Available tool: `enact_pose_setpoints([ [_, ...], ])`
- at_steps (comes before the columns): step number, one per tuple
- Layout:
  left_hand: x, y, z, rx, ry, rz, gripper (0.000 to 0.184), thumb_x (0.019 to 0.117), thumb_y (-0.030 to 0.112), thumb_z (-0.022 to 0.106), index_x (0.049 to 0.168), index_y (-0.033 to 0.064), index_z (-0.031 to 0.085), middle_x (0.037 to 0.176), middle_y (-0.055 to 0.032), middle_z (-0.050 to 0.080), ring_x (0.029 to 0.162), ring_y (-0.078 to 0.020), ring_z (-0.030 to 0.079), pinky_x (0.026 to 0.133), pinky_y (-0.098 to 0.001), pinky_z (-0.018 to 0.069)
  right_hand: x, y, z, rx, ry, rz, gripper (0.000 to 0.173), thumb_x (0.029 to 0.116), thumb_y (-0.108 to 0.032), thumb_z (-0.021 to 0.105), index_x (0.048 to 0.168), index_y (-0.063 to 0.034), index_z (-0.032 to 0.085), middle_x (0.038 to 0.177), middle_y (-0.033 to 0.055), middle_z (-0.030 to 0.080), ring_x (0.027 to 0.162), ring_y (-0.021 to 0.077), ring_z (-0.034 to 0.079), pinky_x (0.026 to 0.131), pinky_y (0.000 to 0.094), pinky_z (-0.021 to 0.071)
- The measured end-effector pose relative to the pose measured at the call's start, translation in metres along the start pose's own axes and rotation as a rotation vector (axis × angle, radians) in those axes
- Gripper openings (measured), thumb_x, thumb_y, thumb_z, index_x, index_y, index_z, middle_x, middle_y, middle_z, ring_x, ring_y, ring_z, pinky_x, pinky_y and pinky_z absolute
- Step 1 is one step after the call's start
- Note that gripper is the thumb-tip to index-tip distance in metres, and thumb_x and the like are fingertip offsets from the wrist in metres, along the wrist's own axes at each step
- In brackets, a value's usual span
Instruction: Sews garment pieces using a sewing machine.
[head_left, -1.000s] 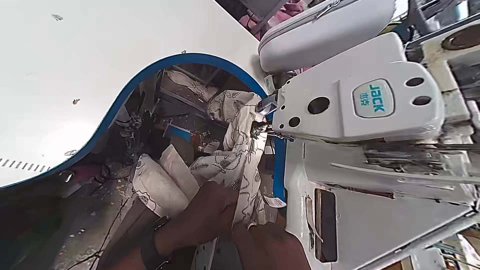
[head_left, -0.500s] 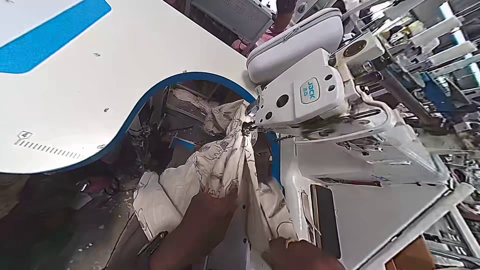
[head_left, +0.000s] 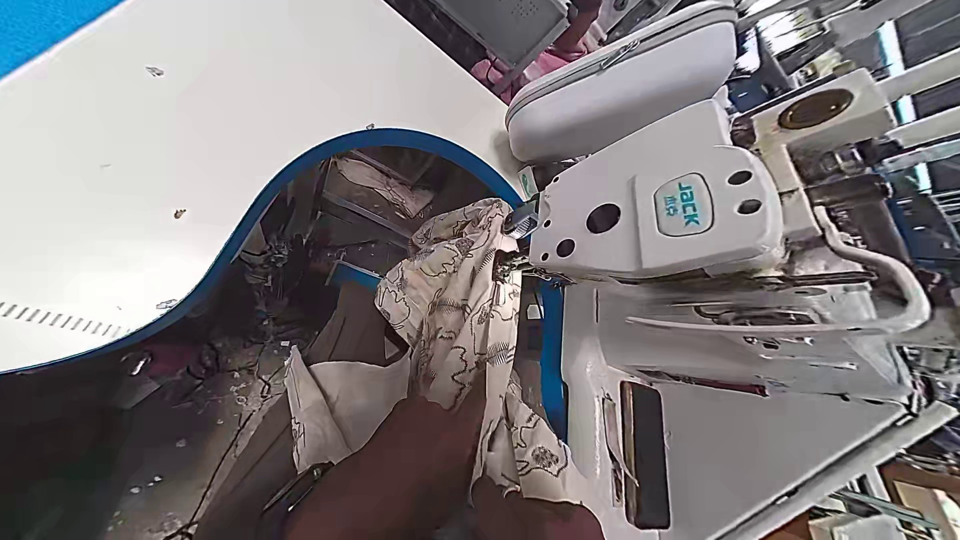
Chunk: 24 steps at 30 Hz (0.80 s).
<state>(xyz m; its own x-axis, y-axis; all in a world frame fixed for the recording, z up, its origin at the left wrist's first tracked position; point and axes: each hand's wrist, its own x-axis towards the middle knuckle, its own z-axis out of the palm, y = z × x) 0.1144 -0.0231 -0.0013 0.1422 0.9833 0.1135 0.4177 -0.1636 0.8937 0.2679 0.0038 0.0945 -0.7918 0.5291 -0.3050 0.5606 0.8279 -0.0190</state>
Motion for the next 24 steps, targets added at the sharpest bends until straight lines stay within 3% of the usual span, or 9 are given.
enact_pose_setpoints([
  [4, 0.006, -0.003, -0.01, -0.102, -0.19, -0.06, 0.041, 0.0935, 0.009, 0.063, 0.132, -0.0048, 0.057, 0.062, -0.0155, 0.059, 0.059, -0.037, 0.063, 0.058, -0.0534, 0.0494, 0.005, 0.002, 0.007, -0.09, 0.087, 0.06, 0.022, 0.0956, -0.018, 0.061, 0.082, -0.0033, 0.069, 0.05, 0.009, 0.056, 0.042, 0.0254, 0.06, 0.037, 0.0379, 0.0427],
  [7, 0.01, -0.005, -0.013, -0.104, -0.205, -0.068, 0.042, 0.096, 0.009, 0.06, 0.136, -0.0056, 0.055, 0.065, -0.0179, 0.06, 0.063, -0.0392, 0.064, 0.061, -0.0551, 0.0495, 0.008, 0.001, 0.009, -0.127, 0.136, 0.069, 0.03, 0.0979, -0.025, 0.06, 0.078, -0.0038, 0.068, 0.048, 0.008, 0.055, 0.041, 0.0241, 0.059, 0.037, 0.0362, 0.0421],
  [11, 0.01, -0.016, -0.009, -0.155, -0.106, 0.014, 0.02, 0.0959, 0.006, 0.057, 0.112, -0.0049, 0.062, 0.065, -0.0169, 0.058, 0.061, -0.0357, 0.063, 0.058, -0.0516, 0.0487, 0.008, -0.001, 0.009, -0.062, 0.139, 0.077, 0.028, 0.0979, -0.023, 0.06, 0.079, -0.0044, 0.067, 0.049, 0.0082, 0.055, 0.041, 0.0242, 0.059, 0.037, 0.0373, 0.0422],
  [15, 0.001, -0.021, -0.002, -0.085, 0.0, 0.074, 0.031, 0.0964, 0.012, 0.059, 0.125, 0.0013, 0.066, 0.057, -0.0103, 0.055, 0.05, -0.0294, 0.058, 0.049, -0.0453, 0.0461, 0.009, 0.004, 0.003, -0.025, 0.123, 0.092, 0.018, 0.094, -0.015, 0.063, 0.083, -0.0025, 0.071, 0.054, 0.01, 0.06, 0.046, 0.0261, 0.062, 0.039, 0.0389, 0.0448],
  [18, -0.005, -0.015, -0.005, -0.006, 0.016, 0.039, 0.04, 0.0948, 0.013, 0.062, 0.134, 0.0061, 0.064, 0.054, -0.0092, 0.054, 0.047, -0.0307, 0.058, 0.047, -0.0474, 0.0461, 0.008, 0.004, 0.0, -0.016, 0.125, 0.06, 0.018, 0.0933, -0.013, 0.062, 0.08, -0.0032, 0.071, 0.056, 0.0102, 0.061, 0.049, 0.0257, 0.064, 0.041, 0.0386, 0.0453],
  [22, 0.007, -0.027, -0.009, -0.157, -0.031, 0.069, 0.02, 0.101, 0.013, 0.056, 0.114, 0.0037, 0.069, 0.069, -0.0128, 0.064, 0.063, -0.031, 0.065, 0.058, -0.0508, 0.0509, 0.014, 0.005, 0.003, -0.061, 0.192, 0.042, 0.014, 0.0892, -0.01, 0.064, 0.079, -0.0055, 0.072, 0.058, 0.0083, 0.062, 0.051, 0.0237, 0.064, 0.042, 0.0366, 0.0465],
  [24, 0.018, -0.036, -0.005, -0.238, 0.005, 0.108, 0.02, 0.1018, 0.012, 0.054, 0.102, 0.0016, 0.07, 0.076, -0.0135, 0.068, 0.071, -0.0288, 0.068, 0.065, -0.0503, 0.0521, 0.021, 0.009, 0.008, -0.085, 0.251, 0.04, 0.011, 0.0867, -0.011, 0.065, 0.079, -0.0075, 0.072, 0.056, 0.0061, 0.059, 0.049, 0.0226, 0.063, 0.04, 0.0356, 0.0445],
])
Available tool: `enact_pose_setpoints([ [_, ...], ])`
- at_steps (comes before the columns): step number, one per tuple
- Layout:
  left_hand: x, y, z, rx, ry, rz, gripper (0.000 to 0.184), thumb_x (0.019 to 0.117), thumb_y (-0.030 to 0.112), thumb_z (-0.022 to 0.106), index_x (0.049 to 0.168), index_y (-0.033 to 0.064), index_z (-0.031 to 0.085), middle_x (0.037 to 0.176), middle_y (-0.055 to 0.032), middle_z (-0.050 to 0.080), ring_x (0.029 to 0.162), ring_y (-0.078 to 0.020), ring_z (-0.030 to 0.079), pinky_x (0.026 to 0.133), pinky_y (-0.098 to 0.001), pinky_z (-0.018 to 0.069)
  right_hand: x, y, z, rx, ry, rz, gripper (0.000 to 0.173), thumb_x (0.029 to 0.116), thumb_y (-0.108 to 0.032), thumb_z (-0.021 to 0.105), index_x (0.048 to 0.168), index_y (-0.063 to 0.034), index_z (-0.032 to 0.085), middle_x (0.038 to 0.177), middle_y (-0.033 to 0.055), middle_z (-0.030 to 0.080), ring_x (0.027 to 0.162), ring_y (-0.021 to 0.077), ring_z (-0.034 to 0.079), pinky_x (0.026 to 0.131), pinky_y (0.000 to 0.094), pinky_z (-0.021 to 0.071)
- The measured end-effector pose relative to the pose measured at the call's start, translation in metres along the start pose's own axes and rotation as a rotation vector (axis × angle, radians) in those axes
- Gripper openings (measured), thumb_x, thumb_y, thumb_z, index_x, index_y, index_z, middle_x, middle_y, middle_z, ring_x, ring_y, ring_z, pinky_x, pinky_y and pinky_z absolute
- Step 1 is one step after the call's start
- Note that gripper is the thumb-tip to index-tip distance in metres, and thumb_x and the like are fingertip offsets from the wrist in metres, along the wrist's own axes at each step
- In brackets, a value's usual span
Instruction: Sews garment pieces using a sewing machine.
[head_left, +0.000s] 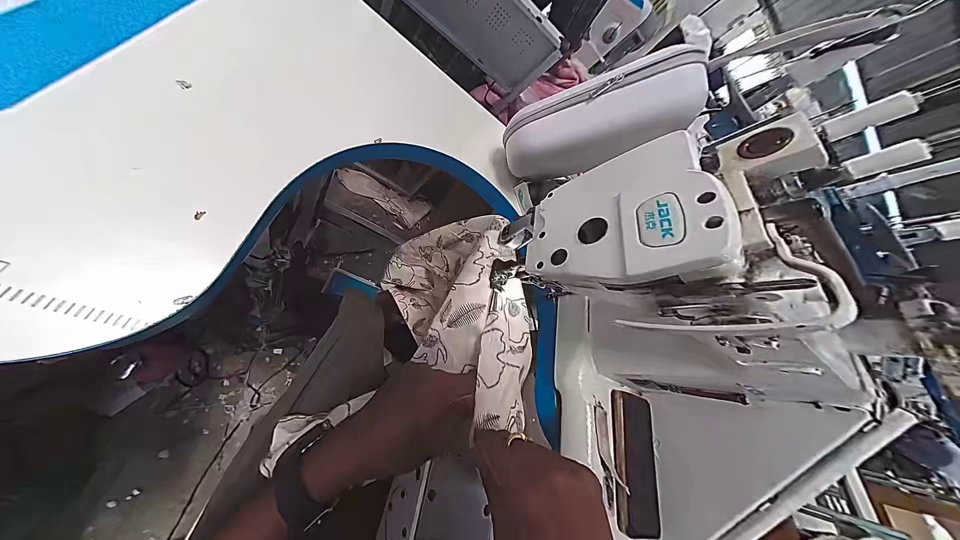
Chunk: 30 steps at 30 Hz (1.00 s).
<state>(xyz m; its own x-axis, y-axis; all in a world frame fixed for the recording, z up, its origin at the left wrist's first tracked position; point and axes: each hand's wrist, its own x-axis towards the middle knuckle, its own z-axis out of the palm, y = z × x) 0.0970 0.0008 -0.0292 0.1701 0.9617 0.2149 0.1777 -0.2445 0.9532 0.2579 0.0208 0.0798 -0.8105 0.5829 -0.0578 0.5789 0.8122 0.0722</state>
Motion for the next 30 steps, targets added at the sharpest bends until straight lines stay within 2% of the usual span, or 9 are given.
enact_pose_setpoints([
  [3, 0.009, -0.002, 0.005, 0.0, 0.109, -0.014, 0.02, 0.099, 0.012, 0.055, 0.103, -0.003, 0.067, 0.072, -0.0149, 0.064, 0.067, -0.0299, 0.064, 0.063, -0.0507, 0.0499, 0.006, 0.015, 0.018, 0.055, 0.162, 0.007, 0.017, 0.088, -0.015, 0.06, 0.077, -0.0088, 0.071, 0.054, 0.004, 0.056, 0.046, 0.0214, 0.061, 0.038, 0.0365, 0.0434],
  [5, 0.011, 0.014, 0.006, 0.109, 0.216, -0.108, 0.042, 0.0996, 0.022, 0.06, 0.135, -0.0005, 0.059, 0.072, -0.0136, 0.066, 0.064, -0.0306, 0.065, 0.063, -0.0512, 0.0538, -0.003, 0.038, 0.007, 0.158, 0.23, 0.089, 0.025, 0.0954, -0.017, 0.057, 0.083, -0.0049, 0.075, 0.065, 0.0087, 0.067, 0.057, 0.0231, 0.067, 0.048, 0.0406, 0.0514],
  [7, 0.033, 0.04, 0.003, 0.299, 0.187, -0.246, 0.049, 0.1021, 0.028, 0.06, 0.144, 0.0042, 0.055, 0.078, -0.0183, 0.069, 0.072, -0.0389, 0.069, 0.068, -0.0569, 0.0538, -0.012, 0.072, -0.008, 0.19, 0.324, 0.167, 0.028, 0.0976, -0.019, 0.056, 0.088, -0.0025, 0.077, 0.077, 0.0108, 0.071, 0.068, 0.02, 0.068, 0.059, 0.0369, 0.0539],
  [11, 0.097, 0.066, 0.034, 0.605, -0.117, -0.32, 0.02, 0.0997, -0.002, 0.05, 0.104, -0.0094, 0.067, 0.103, -0.0292, 0.068, 0.101, -0.0463, 0.067, 0.08, -0.0586, 0.0527, -0.023, 0.106, 0.011, 0.392, 0.558, 0.307, 0.025, 0.0935, -0.019, 0.061, 0.09, -0.0015, 0.078, 0.082, 0.0028, 0.07, 0.077, -0.002, 0.063, 0.073, 0.0129, 0.0492],
  [14, 0.062, 0.072, 0.05, 0.639, -0.014, -0.366, 0.036, 0.0993, 0.005, 0.058, 0.13, -0.0123, 0.055, 0.085, -0.0221, 0.069, 0.082, -0.0413, 0.07, 0.07, -0.0528, 0.055, -0.046, 0.098, 0.036, 0.657, 0.604, 0.374, 0.011, 0.084, -0.008, 0.069, 0.086, -0.001, 0.077, 0.087, -0.0004, 0.073, 0.084, -0.0061, 0.065, 0.077, 0.0089, 0.0527],
  [16, 0.019, 0.05, 0.062, 0.657, 0.372, -0.272, 0.065, 0.0861, 0.018, 0.074, 0.143, -0.0067, 0.054, 0.058, -0.0101, 0.062, 0.051, -0.0315, 0.064, 0.049, -0.0452, 0.0522, -0.057, 0.074, 0.047, 0.833, 0.537, 0.39, 0.007, 0.0818, -0.001, 0.071, 0.086, -0.0023, 0.077, 0.092, -0.0017, 0.073, 0.09, -0.0052, 0.066, 0.077, 0.0101, 0.0548],
  [19, -0.011, 0.036, 0.069, 0.459, 0.561, -0.179, 0.027, 0.0882, 0.016, 0.065, 0.108, 0.0007, 0.074, 0.054, -0.0079, 0.059, 0.045, -0.0267, 0.06, 0.043, -0.0447, 0.0485, -0.054, 0.029, 0.043, 0.873, 0.494, 0.323, 0.008, 0.0838, -0.002, 0.073, 0.088, -0.0075, 0.078, 0.093, -0.0035, 0.072, 0.092, -0.0053, 0.065, 0.078, 0.0098, 0.0545],
  [22, -0.01, 0.026, 0.079, 0.574, 0.615, -0.063, 0.014, 0.0763, 0.015, 0.065, 0.066, 0.0059, 0.065, 0.048, -0.0058, 0.052, 0.04, -0.0227, 0.057, 0.036, -0.0391, 0.0399, -0.041, 0.002, 0.054, 0.504, 0.584, 0.163, 0.007, 0.0882, -0.01, 0.069, 0.087, -0.0089, 0.076, 0.082, 0.0029, 0.066, 0.083, -0.0006, 0.063, 0.077, 0.007, 0.0499],
  [30, -0.004, 0.006, 0.066, 0.374, 0.636, 0.038, 0.023, 0.089, 0.011, 0.056, 0.069, 0.0057, 0.065, 0.052, -0.0048, 0.051, 0.046, -0.0196, 0.055, 0.041, -0.0344, 0.0415, -0.008, 0.017, 0.075, 0.208, 0.726, 0.076, 0.009, 0.0951, -0.013, 0.065, 0.089, -0.01, 0.072, 0.095, 0.0078, 0.068, 0.093, 0.0067, 0.066, 0.086, 0.0125, 0.0516],
])
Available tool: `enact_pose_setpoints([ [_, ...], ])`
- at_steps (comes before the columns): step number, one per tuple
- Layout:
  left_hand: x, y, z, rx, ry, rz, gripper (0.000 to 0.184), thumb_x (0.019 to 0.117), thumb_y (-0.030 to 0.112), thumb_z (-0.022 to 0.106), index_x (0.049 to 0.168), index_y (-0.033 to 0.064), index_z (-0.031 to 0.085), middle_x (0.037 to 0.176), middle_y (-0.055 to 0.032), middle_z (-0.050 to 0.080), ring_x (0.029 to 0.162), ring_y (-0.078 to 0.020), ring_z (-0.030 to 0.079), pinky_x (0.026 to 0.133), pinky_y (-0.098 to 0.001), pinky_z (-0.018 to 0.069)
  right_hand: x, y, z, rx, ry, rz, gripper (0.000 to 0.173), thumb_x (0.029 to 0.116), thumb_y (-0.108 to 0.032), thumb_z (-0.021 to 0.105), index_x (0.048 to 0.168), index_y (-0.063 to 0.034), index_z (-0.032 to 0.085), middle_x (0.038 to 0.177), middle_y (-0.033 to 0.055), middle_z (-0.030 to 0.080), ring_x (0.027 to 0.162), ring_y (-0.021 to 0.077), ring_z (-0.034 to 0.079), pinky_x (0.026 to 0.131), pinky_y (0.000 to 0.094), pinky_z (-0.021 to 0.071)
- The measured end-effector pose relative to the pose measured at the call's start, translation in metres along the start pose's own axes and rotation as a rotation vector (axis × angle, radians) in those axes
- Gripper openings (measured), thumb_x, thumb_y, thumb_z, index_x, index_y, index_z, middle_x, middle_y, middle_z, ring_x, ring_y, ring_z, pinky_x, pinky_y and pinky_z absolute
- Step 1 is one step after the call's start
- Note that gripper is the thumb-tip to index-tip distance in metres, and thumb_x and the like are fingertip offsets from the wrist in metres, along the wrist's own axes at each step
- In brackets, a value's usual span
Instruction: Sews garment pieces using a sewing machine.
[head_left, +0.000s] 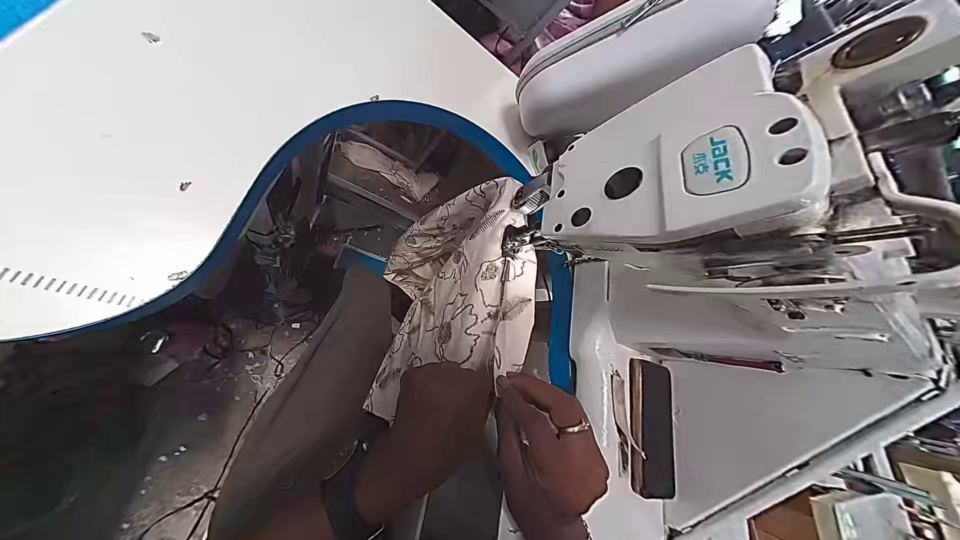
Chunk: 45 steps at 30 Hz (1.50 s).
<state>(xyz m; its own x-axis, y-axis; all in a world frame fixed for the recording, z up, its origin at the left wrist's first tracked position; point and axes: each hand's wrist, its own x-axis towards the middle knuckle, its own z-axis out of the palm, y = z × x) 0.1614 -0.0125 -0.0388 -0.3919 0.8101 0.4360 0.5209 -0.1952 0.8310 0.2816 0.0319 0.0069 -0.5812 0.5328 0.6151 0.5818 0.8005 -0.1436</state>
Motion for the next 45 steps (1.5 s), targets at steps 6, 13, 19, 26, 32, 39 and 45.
enact_pose_setpoints([
  [6, 0.027, -0.008, 0.013, 0.166, 0.107, 0.093, 0.02, 0.0904, 0.009, 0.057, 0.09, 0.0028, 0.076, 0.053, -0.0027, 0.055, 0.046, -0.0187, 0.055, 0.044, -0.0315, 0.0417, 0.016, 0.017, 0.019, 0.071, 0.056, -0.007, 0.014, 0.0945, -0.009, 0.062, 0.084, -0.0062, 0.071, 0.096, 0.0095, 0.077, 0.094, 0.0074, 0.072, 0.084, 0.0143, 0.0545],
  [13, 0.058, -0.018, 0.026, 0.317, 0.172, 0.164, 0.023, 0.0935, 0.013, 0.057, 0.083, 0.0057, 0.075, 0.055, -0.0035, 0.059, 0.05, -0.019, 0.058, 0.048, -0.0317, 0.0436, 0.033, 0.026, 0.036, -0.019, 0.048, 0.076, 0.02, 0.0962, -0.007, 0.056, 0.088, -0.001, 0.074, 0.102, 0.0148, 0.078, 0.102, 0.0191, 0.074, 0.094, 0.023, 0.0543],
  [19, 0.054, -0.024, 0.021, 0.146, 0.124, 0.027, 0.024, 0.0949, 0.015, 0.059, 0.103, 0.0038, 0.079, 0.07, -0.007, 0.072, 0.061, -0.0197, 0.069, 0.057, -0.0352, 0.0555, 0.035, 0.028, 0.041, -0.104, -0.152, 0.094, 0.03, 0.0994, -0.012, 0.047, 0.109, 0.0015, 0.072, 0.128, 0.0213, 0.07, 0.119, 0.0374, 0.066, 0.1, 0.0449, 0.0509],
  [26, 0.056, -0.107, 0.066, 0.133, -0.457, -0.304, 0.032, 0.1022, 0.01, 0.051, 0.126, -0.0045, 0.066, 0.123, -0.0242, 0.068, 0.119, -0.0406, 0.063, 0.099, -0.0611, 0.0458, 0.016, -0.001, 0.052, 0.236, -0.38, -0.371, 0.024, 0.0933, -0.007, 0.052, 0.096, -0.0101, 0.075, 0.082, 0.0038, 0.075, 0.086, 0.0209, 0.074, 0.104, 0.0415, 0.05],
  [32, 0.033, -0.198, 0.124, 0.38, -0.9, -0.284, 0.037, 0.1082, 0.014, 0.044, 0.134, -0.007, 0.06, 0.141, -0.0264, 0.058, 0.139, -0.0444, 0.047, 0.118, -0.0621, 0.0278, 0.021, -0.001, 0.048, 0.304, -0.41, -0.297, 0.025, 0.0942, -0.01, 0.051, 0.097, -0.0019, 0.074, 0.079, 0.01, 0.073, 0.084, 0.0271, 0.074, 0.103, 0.0462, 0.0499],
  [39, 0.028, -0.019, -0.223, 0.75, 0.222, 0.474, 0.02, 0.1005, 0.005, 0.057, 0.107, -0.002, 0.075, 0.104, -0.0232, 0.072, 0.104, -0.0353, 0.068, 0.102, -0.052, 0.0472, 0.071, -0.007, 0.053, 0.263, -0.765, 0.028, 0.088, 0.0846, -0.022, 0.081, 0.153, 0.0079, 0.034, 0.137, 0.0301, 0.059, 0.131, 0.0442, 0.055, 0.119, 0.0586, 0.0299],
  [45, -0.109, 0.005, -0.181, 0.281, 0.589, -0.338, 0.069, 0.0843, 0.025, 0.079, 0.14, -0.0061, 0.053, 0.136, -0.021, 0.062, 0.129, -0.0291, 0.058, 0.108, -0.0522, 0.0459, 0.062, -0.076, 0.027, 0.191, 0.072, -0.168, 0.024, 0.0768, -0.011, 0.065, 0.096, 0.001, 0.071, 0.065, 0.0141, 0.065, 0.057, 0.0351, 0.064, 0.047, 0.0467, 0.0456],
])
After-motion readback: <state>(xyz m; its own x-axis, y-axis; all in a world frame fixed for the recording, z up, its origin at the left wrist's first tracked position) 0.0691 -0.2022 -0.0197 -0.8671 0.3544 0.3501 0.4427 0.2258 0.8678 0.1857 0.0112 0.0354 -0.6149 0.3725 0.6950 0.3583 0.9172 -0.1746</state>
